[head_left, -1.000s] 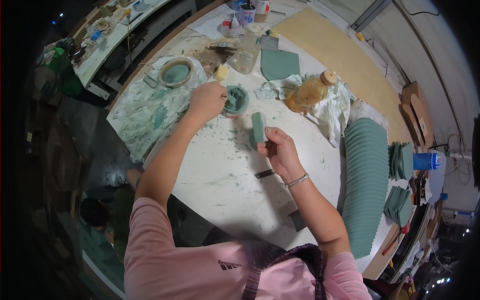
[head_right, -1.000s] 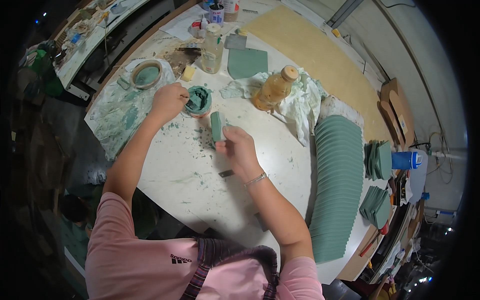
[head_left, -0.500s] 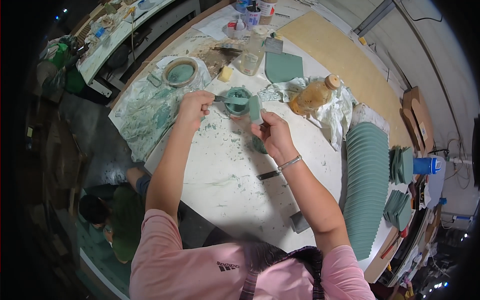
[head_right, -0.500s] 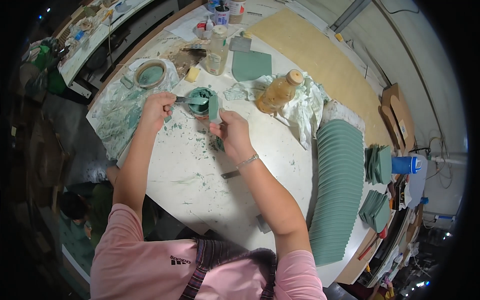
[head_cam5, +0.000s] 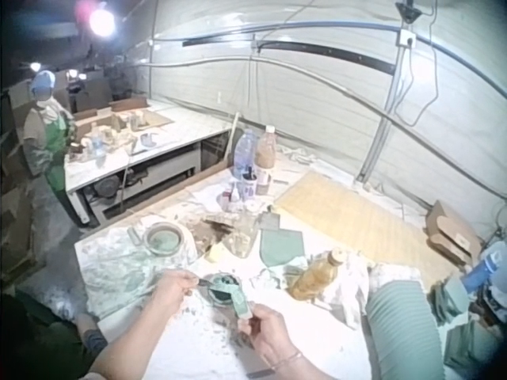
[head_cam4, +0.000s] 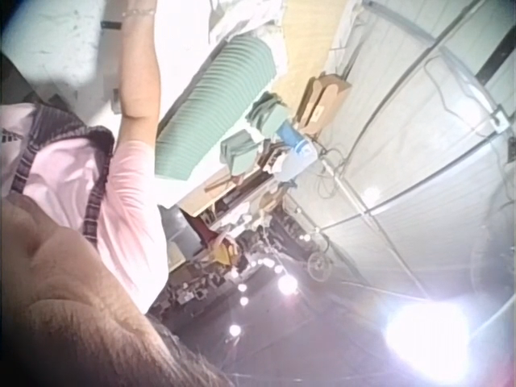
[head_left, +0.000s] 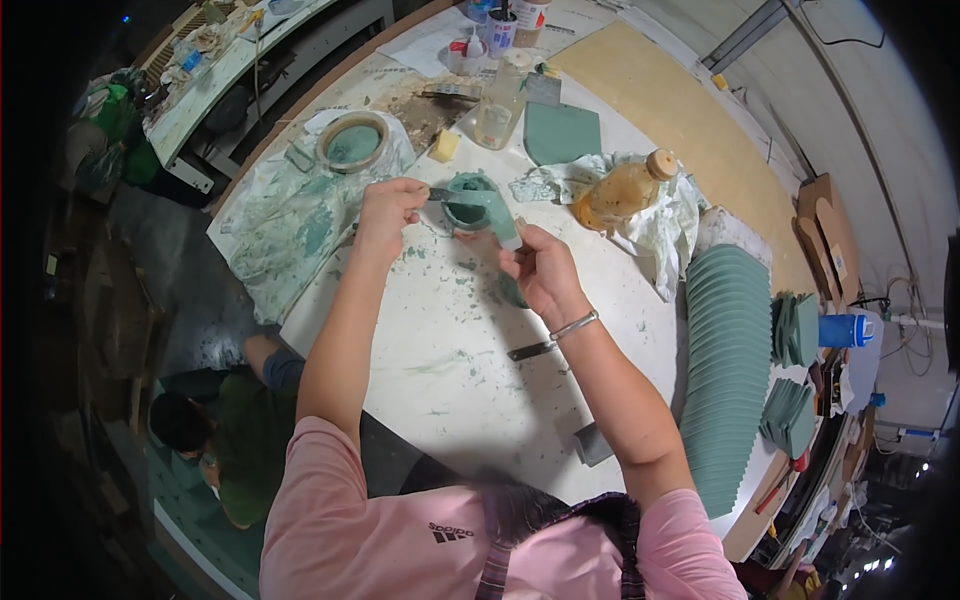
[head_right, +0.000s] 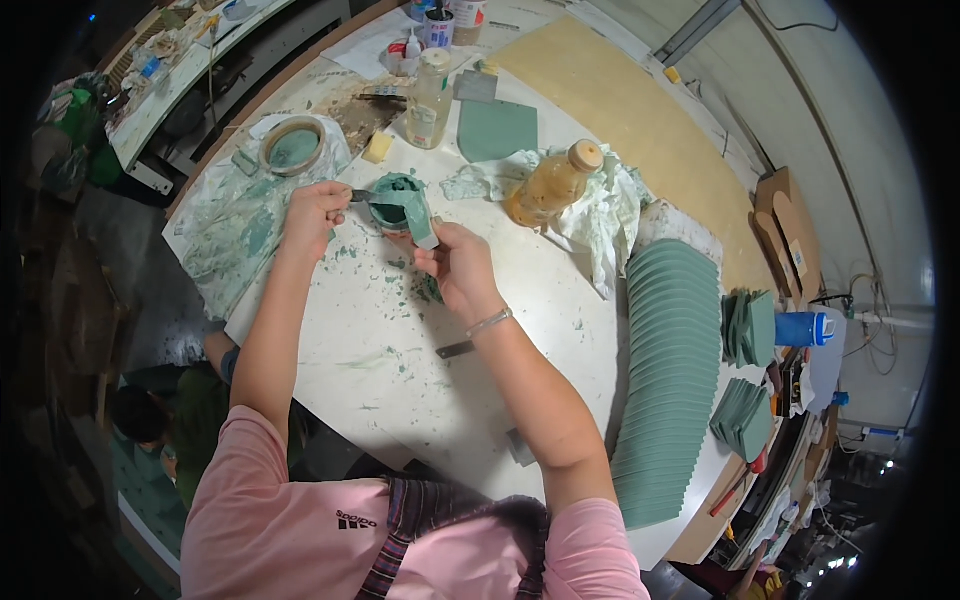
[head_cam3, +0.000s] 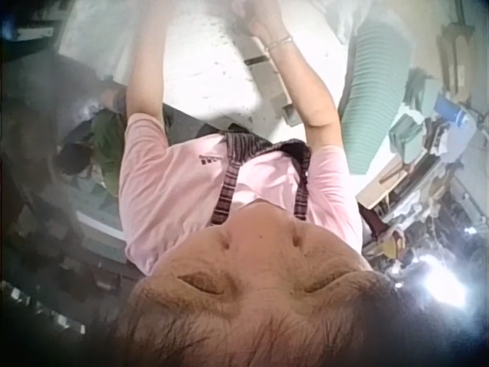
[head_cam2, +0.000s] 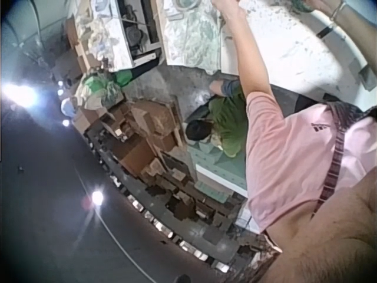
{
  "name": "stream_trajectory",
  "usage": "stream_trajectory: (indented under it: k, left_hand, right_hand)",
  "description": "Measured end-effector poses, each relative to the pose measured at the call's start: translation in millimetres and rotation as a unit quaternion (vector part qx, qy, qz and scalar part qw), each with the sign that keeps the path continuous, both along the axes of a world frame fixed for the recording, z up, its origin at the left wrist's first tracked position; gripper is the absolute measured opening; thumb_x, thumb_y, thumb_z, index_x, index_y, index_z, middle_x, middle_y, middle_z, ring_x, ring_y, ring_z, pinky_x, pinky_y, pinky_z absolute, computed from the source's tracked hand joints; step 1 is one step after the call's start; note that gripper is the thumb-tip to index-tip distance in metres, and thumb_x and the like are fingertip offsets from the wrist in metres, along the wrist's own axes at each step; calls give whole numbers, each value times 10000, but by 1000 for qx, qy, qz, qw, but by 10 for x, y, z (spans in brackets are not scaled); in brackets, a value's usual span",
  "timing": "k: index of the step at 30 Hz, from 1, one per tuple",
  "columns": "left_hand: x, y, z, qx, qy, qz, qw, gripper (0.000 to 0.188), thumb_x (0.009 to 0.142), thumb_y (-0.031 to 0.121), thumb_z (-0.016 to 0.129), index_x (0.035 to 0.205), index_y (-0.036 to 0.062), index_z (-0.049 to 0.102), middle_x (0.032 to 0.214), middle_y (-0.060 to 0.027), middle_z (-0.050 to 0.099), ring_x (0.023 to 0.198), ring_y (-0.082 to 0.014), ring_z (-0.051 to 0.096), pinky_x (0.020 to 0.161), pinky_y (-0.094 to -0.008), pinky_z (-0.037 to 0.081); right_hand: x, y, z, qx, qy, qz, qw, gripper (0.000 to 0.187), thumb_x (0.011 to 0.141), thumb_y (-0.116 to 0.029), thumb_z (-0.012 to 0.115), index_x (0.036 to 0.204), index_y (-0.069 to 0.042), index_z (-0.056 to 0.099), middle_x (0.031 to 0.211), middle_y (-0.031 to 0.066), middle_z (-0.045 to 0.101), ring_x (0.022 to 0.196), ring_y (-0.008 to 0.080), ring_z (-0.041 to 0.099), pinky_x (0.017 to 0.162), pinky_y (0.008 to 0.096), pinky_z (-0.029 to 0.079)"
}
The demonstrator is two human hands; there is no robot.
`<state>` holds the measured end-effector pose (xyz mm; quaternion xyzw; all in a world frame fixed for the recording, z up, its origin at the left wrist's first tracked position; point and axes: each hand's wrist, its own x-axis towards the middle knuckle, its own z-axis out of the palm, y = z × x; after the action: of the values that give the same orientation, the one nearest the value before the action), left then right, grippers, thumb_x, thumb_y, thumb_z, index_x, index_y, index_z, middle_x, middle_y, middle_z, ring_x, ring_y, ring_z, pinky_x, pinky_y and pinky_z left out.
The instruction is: The person rubs a sanding block against the curved edges of several stacked green foam pieces and wipes the foam dust off with a white cloth.
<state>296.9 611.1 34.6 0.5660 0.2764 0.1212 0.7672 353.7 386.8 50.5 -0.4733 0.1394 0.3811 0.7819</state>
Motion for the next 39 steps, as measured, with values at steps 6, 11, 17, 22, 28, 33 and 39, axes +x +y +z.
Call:
stream_trajectory:
  k: [6,11,17,22,28,33,39]
  left_hand:
    - [-34,-107,98,-17,-8,-47,999,81,798,-14,656,863,-44,695,702,-16,594,586,-89,454,569,-230,378]
    - [-49,-120,146,158,-83,16,984,46,816,-9,669,846,-22,701,744,-29,630,623,-117,526,560,-269,409]
    - [-375,-736,526,619,-238,-4,749,120,753,-51,668,867,-16,673,721,-113,531,623,-285,561,543,-371,454]
    - [-499,-804,534,614,-248,29,748,196,710,-79,660,889,-1,672,722,-100,522,643,-313,565,551,-405,463]
    - [-425,-869,439,612,-278,44,739,143,739,-94,690,860,-18,684,683,-98,512,595,-277,536,528,-361,433]
    - [-508,-818,430,623,-257,57,737,210,693,-107,637,880,-21,676,715,-101,513,626,-295,550,514,-380,441]
    - [-523,-877,356,609,-262,59,746,180,732,-124,685,879,-21,700,688,-95,504,599,-249,530,525,-342,429]
  right_hand:
    - [-4,-42,58,3,-15,2,1000,206,975,-150,549,1012,42,613,862,124,648,677,161,612,587,253,551]
    - [-14,14,0,-3,-11,-20,1000,172,964,-152,571,982,17,602,866,115,636,674,171,614,599,257,554]
    - [-46,81,89,11,-6,-79,997,146,959,-151,591,954,-7,572,821,71,564,685,192,621,616,274,567]
    - [-68,82,65,0,-10,-87,996,149,964,-157,593,943,-13,561,821,59,535,698,200,627,621,280,572]
    - [-92,100,108,17,0,-86,996,154,965,-159,596,920,-17,556,822,61,537,700,200,629,617,273,569]
    - [-35,96,89,-12,-8,-84,996,141,955,-167,602,960,-26,615,919,102,632,762,198,624,646,260,568]
    - [-22,97,50,18,3,-78,997,164,956,-173,603,995,-14,620,922,105,625,765,193,624,637,252,567]
